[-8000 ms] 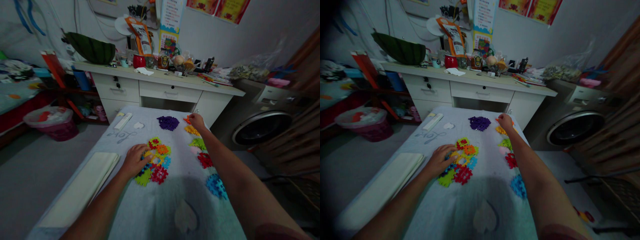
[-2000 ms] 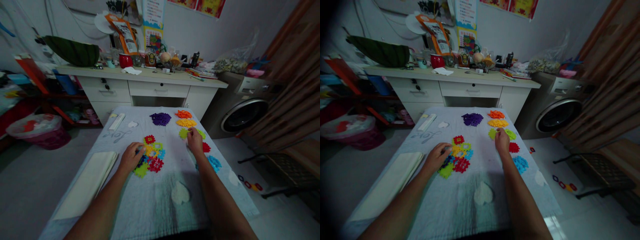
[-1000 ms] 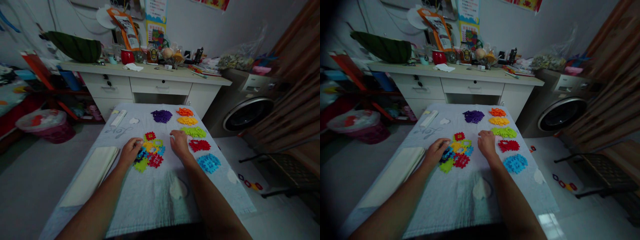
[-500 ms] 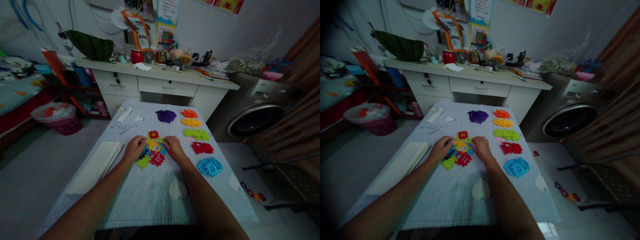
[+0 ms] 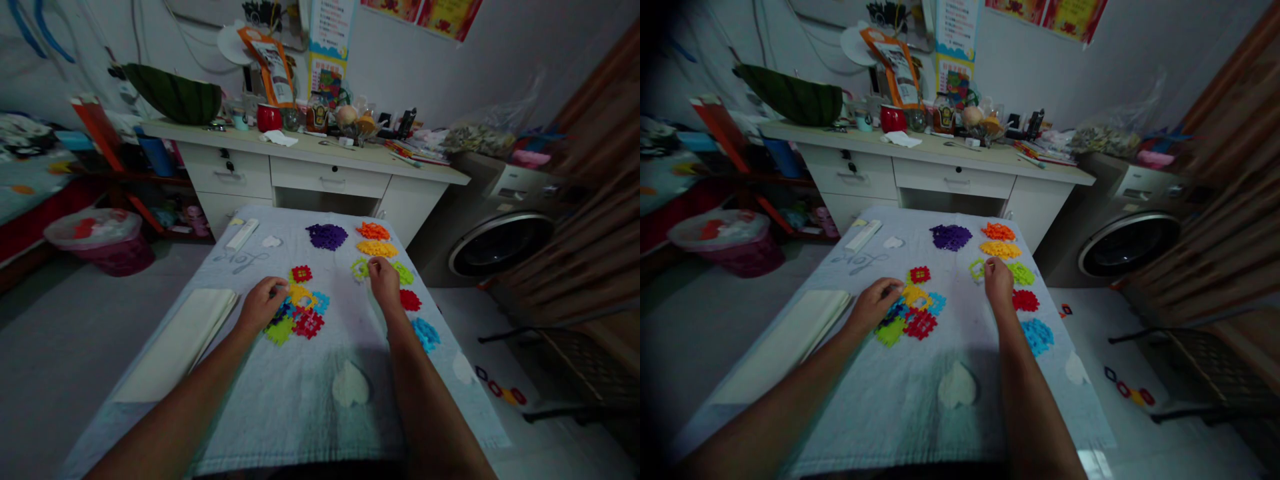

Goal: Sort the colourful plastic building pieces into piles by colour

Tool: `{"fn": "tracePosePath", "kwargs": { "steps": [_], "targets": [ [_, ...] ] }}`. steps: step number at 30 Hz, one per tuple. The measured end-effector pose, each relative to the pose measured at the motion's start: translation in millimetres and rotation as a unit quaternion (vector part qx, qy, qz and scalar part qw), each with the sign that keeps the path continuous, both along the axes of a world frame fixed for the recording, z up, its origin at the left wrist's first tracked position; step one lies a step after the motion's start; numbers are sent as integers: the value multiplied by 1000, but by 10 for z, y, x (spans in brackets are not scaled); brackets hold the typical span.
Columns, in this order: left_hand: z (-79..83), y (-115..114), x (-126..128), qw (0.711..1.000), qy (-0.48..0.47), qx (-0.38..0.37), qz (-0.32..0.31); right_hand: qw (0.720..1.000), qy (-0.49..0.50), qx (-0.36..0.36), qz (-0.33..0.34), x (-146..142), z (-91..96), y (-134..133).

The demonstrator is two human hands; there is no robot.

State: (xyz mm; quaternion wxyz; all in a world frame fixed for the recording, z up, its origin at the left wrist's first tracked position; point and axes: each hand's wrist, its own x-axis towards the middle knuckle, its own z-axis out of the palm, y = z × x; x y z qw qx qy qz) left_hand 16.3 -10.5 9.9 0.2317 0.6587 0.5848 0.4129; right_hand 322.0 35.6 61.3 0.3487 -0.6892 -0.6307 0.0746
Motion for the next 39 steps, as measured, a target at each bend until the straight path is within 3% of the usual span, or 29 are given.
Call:
{"fn": "tracePosePath", "kwargs": {
  "steps": [4,7,15,20,23,26,31,35,39],
  "targets": [
    [-11,8,0,1000,2,0,-1,994,-24,-27,-100,401,166,131],
    [-13,9,-2,1000,5,5,-3,990,-34,-46,-131,558,183,190],
    [-13,0,-4,1000,4,1,-3,981,-76,-67,-166,554,41,152],
    [-32,11,-12,1000,0,3,-4,975,-96,-67,-188,530,73,36],
    [-27,7,-12,1000,1,0,-4,983,-97,-53,-145,353,112,-19],
    [-19,-1,-9,1000,3,-2,-7,994,-85,-44,-43,0,84,-68],
    [-19,-8,-13,1000,10,7,-6,988,-58,-10,145,-610,-178,-195],
    [-25,-6,-13,1000,8,4,0,977,-63,-24,204,-786,-396,-280],
    [-24,1,-10,1000,1,1,4,971,-79,-40,223,-777,-457,-311]
  ]
}}
